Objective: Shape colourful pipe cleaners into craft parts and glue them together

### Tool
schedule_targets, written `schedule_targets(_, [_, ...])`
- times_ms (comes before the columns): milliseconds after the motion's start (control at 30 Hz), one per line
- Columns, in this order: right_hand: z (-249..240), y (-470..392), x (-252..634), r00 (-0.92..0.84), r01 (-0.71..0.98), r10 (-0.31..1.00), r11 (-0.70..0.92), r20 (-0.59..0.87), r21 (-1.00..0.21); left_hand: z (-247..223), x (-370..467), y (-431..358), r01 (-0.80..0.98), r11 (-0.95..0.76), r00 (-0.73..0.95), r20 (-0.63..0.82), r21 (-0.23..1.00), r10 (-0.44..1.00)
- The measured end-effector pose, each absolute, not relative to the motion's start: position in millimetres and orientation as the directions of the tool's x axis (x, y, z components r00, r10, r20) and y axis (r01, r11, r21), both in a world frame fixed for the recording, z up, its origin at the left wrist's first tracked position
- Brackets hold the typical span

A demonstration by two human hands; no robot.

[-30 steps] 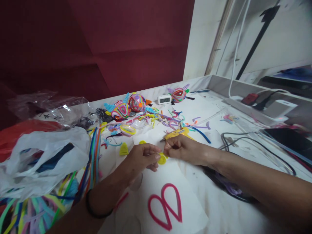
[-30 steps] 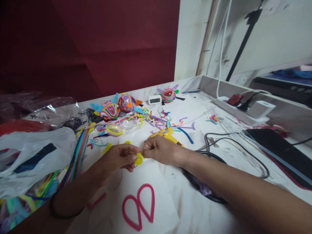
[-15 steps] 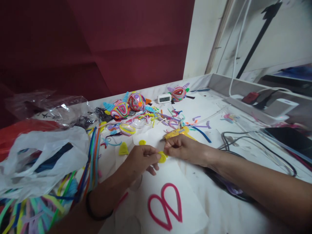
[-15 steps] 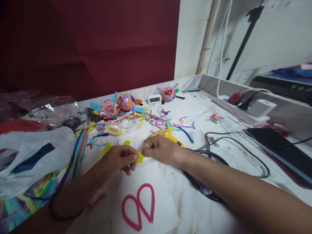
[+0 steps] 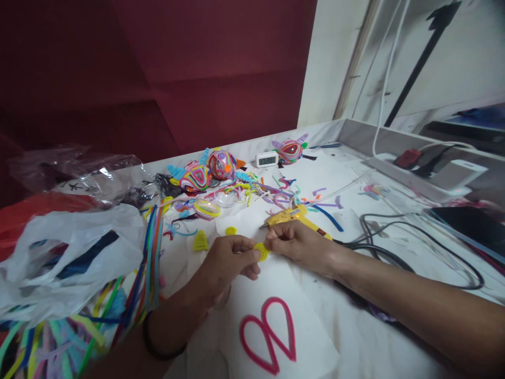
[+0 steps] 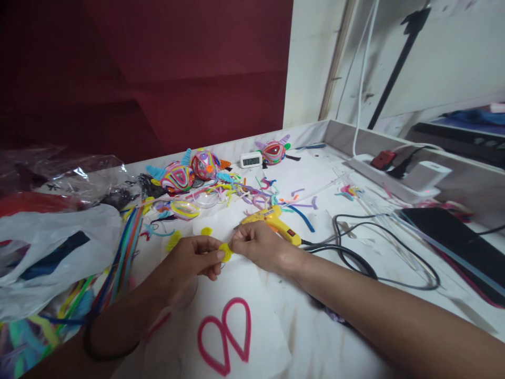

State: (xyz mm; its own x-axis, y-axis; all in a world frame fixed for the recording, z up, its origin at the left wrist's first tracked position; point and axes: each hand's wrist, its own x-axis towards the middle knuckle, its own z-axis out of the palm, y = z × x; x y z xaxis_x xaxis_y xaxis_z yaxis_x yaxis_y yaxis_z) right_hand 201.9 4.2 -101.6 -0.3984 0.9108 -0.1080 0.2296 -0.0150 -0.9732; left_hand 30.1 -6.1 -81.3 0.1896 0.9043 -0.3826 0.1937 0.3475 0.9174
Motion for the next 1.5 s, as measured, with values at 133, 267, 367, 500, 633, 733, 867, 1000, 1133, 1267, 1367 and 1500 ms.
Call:
schedule_targets(133, [-102.7, 3.4, 199.5, -0.368, 0.231, 0.924, -0.017, -0.104, -0.973, -86.2, 30.9, -6.2, 0.168, 0.321, 0.184, -0.349, 0.932, 0.919])
schedule_targets(267, [-105.1, 2.9, 197.6, -0.330, 0.223, 0.941, 0.001, -0.074, -0.975, -89.8, 33.7, -7.0, 0.137, 0.329, 0.154, -0.348, 0.934, 0.925])
schedule_targets(367, [-107.6, 2.9, 196.7, -0.313, 0.211, 0.948, 0.008, -0.060, -0.977, -90.3, 36.6, -8.2, 0.128, 0.344, 0.114, -0.358, 0.930, 0.927])
schedule_targets(500, [-110.1, 3.0, 195.7, -0.313, 0.182, 0.949, 0.010, -0.048, -0.983, -90.9, 38.9, -9.9, 0.141, 0.339, 0.074, -0.351, 0.930, 0.933])
schedule_targets(633, [-111.5, 3.1, 194.2, -0.302, 0.152, 0.951, -0.013, -0.059, -0.988, -92.7, 40.3, -10.1, 0.160, 0.332, 0.054, -0.344, 0.930, 0.937])
schedule_targets(733, [-112.2, 2.1, 193.0, -0.288, 0.124, 0.956, -0.023, -0.058, -0.992, -93.7, 41.5, -9.9, 0.154, 0.328, 0.048, -0.339, 0.932, 0.940])
schedule_targets(867, [-112.7, 0.1, 191.4, -0.227, 0.102, 0.972, -0.046, -0.068, -0.994, -92.6, 43.6, -11.3, 0.120, 0.342, 0.024, -0.347, 0.932, 0.938])
schedule_targets(1000, [-114.3, -0.2, 189.4, -0.191, 0.081, 0.980, -0.040, -0.055, -0.996, -89.7, 46.9, -13.2, 0.054, 0.367, 0.003, -0.368, 0.929, 0.930])
schedule_targets(1133, [-117.4, -0.4, 188.1, -0.173, 0.049, 0.984, -0.043, -0.051, -0.998, -89.4, 49.9, -14.6, -0.018, 0.373, -0.021, -0.373, 0.928, 0.928])
schedule_targets(1267, [-118.8, -1.7, 187.3, -0.136, 0.042, 0.990, -0.022, -0.027, -0.999, -91.0, 51.9, -15.6, -0.059, 0.356, -0.030, -0.359, 0.932, 0.933])
schedule_targets(1367, [-117.8, -2.3, 186.5, -0.105, 0.055, 0.994, 0.013, 0.007, -0.998, -91.7, 53.4, -16.5, -0.093, 0.355, -0.038, -0.360, 0.930, 0.932])
schedule_targets(1500, [-115.3, -2.9, 185.7, -0.071, 0.092, 0.997, 0.047, 0.040, -0.995, -93.7, 54.7, -17.9, -0.158, 0.341, -0.024, -0.349, 0.927, 0.937])
